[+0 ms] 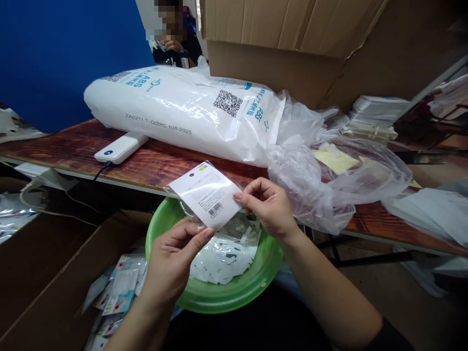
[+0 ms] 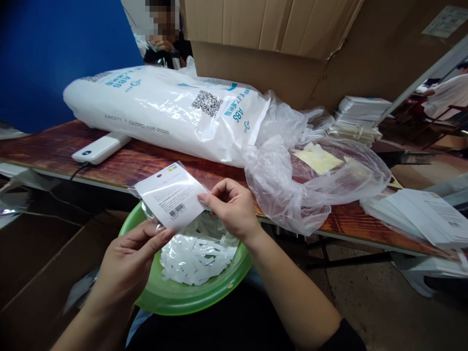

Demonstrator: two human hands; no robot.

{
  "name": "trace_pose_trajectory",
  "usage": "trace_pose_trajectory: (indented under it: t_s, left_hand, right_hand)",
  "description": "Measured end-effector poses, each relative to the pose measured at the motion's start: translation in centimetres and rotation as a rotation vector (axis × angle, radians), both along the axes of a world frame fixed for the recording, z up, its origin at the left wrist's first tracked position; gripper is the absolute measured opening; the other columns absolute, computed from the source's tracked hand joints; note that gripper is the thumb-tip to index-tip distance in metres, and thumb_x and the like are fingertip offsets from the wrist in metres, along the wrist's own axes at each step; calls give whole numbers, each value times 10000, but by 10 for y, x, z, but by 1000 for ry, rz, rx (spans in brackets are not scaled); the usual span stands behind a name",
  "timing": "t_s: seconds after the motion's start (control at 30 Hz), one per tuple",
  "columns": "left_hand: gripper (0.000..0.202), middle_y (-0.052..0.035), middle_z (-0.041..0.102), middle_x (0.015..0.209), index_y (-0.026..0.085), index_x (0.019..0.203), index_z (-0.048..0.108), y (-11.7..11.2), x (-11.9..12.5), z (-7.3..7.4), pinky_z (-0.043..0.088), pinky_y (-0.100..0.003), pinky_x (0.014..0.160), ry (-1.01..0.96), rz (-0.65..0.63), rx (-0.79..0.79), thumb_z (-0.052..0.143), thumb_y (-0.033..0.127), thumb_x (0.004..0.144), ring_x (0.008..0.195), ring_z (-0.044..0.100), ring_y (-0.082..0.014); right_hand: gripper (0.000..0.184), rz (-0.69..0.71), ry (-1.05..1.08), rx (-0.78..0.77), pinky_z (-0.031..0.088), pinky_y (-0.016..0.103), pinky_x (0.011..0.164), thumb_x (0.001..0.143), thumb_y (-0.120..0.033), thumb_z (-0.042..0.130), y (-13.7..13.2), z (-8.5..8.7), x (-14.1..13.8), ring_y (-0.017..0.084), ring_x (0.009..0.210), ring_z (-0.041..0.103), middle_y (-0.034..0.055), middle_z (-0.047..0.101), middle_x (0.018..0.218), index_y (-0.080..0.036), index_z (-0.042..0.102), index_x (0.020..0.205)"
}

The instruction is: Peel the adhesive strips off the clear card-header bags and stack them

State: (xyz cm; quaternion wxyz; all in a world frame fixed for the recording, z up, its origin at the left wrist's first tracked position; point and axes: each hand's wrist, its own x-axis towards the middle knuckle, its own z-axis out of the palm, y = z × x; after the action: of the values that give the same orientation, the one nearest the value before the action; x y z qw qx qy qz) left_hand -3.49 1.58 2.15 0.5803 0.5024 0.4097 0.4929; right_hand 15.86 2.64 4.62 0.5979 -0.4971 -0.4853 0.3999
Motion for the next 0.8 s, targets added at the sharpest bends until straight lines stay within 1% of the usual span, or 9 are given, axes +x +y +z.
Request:
trace_pose_trajectory:
  t_s: [0.1,0.2,0.27,0.3,0.37,0.5,0.63,0.73,0.8]
  left_hand:
    - [161,-8,675,751,161,647,646,-2,4,5,573,-297,780,-120,6,-136,783,239,676,765,655,-153]
    - [180,-5,688,758,157,642,631,-5,8,11,581,-314,778,-262,50,-239,797,226,653,751,658,-146]
    - [153,-20,707,837,162,668,637,-6,9,13,560,-318,839,-309,45,-233,779,220,675,836,665,-159]
    - [137,-26,710,860,166,683,644,-6,9,13,546,-315,867,-312,35,-212,769,221,688,871,662,-163]
    - [117,-32,710,865,174,701,655,-7,8,12,530,-315,886,-294,19,-161,758,230,699,892,658,-171]
    - [103,-40,705,853,181,710,665,-8,10,9,529,-312,864,-258,-15,-91,744,247,717,866,653,-172]
    - [83,-13,687,754,197,706,683,-10,11,14,537,-241,758,-232,-75,-30,752,242,718,756,650,-136]
    - [37,-24,711,774,235,775,729,-12,3,29,552,-259,687,-33,-181,106,719,267,758,739,671,-167]
    - [147,-36,733,897,277,921,748,-13,-6,45,560,-312,763,199,-207,342,688,273,787,840,684,-208]
  right_hand:
    - [310,-104,-162,96,420,229,504,754,-418,716,0,-7,-5,84,549,496,-38,558,707,-207,514,858]
    - [354,-234,-622,436,491,327,721,820,-348,657,-6,-12,-4,166,830,602,60,623,1010,-237,512,1123]
    - [452,-224,-983,659,426,411,904,831,-355,641,-12,-13,1,239,1070,566,105,594,1213,-248,511,1251]
    - [504,-201,-1116,720,375,435,960,836,-370,631,-15,-12,3,263,1148,533,106,575,1279,-248,492,1305]
    - [569,-184,-1260,736,302,449,1010,858,-348,592,-19,-10,4,274,1226,499,99,543,1354,-224,422,1387]
    - [547,-198,-1288,763,280,438,1041,872,-187,519,-22,-5,-6,253,1315,442,83,503,1398,-196,397,1405]
    - [459,-104,-1241,906,362,408,1055,885,-191,512,-26,-1,-15,241,1350,396,75,496,1400,-190,480,1343]
    - [498,-39,-1126,984,429,424,1030,874,-155,509,-28,4,-7,255,1314,446,121,549,1342,-135,454,1369]
    - [543,-16,-980,950,482,425,975,860,-101,507,-29,7,-1,247,1241,527,114,603,1281,-165,431,1394]
